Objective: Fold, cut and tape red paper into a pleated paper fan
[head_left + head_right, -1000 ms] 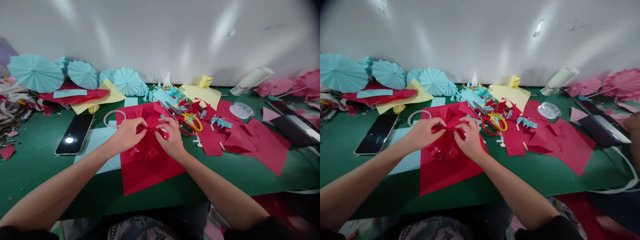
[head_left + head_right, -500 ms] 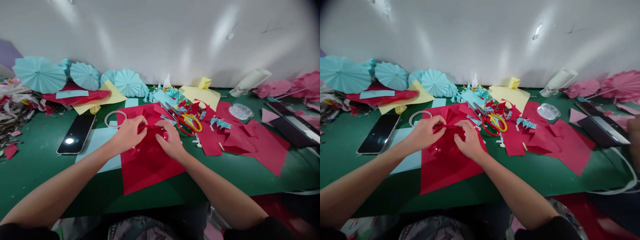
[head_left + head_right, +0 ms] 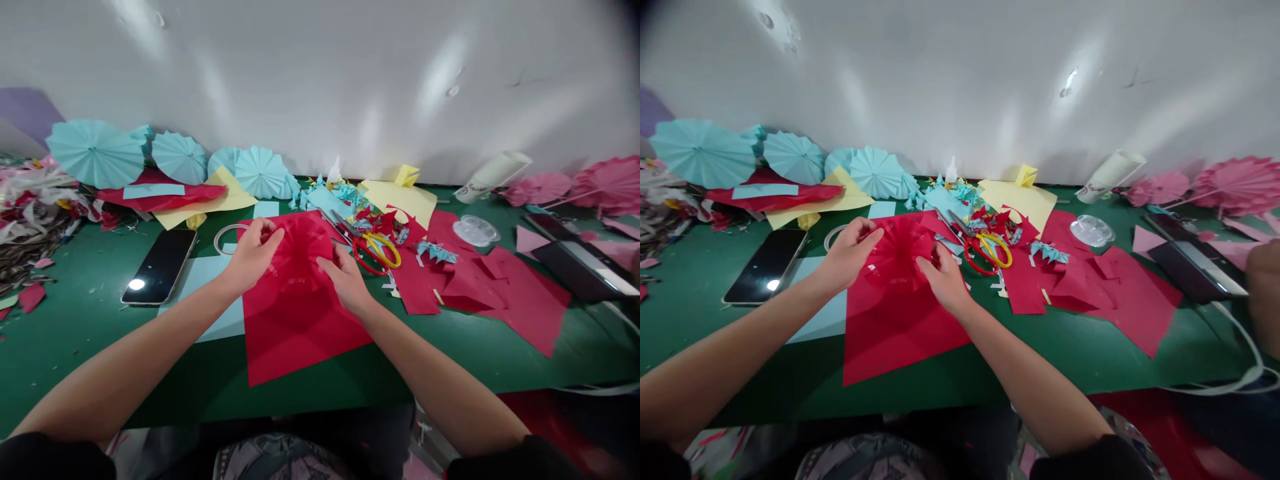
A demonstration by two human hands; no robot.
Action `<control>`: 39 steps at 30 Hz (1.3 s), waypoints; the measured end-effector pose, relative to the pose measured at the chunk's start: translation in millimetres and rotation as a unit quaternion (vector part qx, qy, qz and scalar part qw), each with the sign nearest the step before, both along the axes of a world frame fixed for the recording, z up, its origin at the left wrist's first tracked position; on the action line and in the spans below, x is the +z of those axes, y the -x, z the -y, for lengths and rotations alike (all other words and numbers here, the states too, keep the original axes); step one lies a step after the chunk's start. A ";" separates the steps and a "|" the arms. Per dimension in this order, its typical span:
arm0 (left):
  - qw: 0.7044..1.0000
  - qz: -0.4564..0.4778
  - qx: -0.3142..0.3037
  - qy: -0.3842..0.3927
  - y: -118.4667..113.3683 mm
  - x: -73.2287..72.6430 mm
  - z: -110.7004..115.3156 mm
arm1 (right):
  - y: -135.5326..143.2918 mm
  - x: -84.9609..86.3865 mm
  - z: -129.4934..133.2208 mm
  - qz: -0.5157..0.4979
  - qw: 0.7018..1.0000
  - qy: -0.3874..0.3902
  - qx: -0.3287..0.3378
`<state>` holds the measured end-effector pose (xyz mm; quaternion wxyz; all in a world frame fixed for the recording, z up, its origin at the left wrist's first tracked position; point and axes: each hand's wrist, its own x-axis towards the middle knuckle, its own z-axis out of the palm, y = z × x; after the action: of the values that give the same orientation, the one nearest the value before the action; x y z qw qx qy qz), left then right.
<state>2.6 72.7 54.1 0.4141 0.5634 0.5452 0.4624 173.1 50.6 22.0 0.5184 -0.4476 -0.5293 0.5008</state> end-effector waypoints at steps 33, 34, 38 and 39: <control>0.949 0.286 -0.042 0.124 -9.1 -10.7 -1.1 | -5.9 10.5 -4.8 -0.233 0.959 0.163 0.017; 0.948 0.288 -0.044 0.131 -9.5 -11.4 -0.5 | -6.0 10.8 -4.4 -0.237 0.957 0.167 0.027; 0.941 0.297 -0.053 0.152 -9.4 -14.7 -0.1 | -6.6 11.8 -3.0 -0.252 0.949 0.183 0.056; 0.939 0.302 -0.053 0.153 -9.1 -15.4 -0.4 | -6.8 11.7 -2.9 -0.258 0.946 0.187 0.056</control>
<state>11.7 73.1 38.8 0.6646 0.3553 0.4280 0.4989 179.9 53.5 33.7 0.5150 -0.3621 -0.2985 0.7173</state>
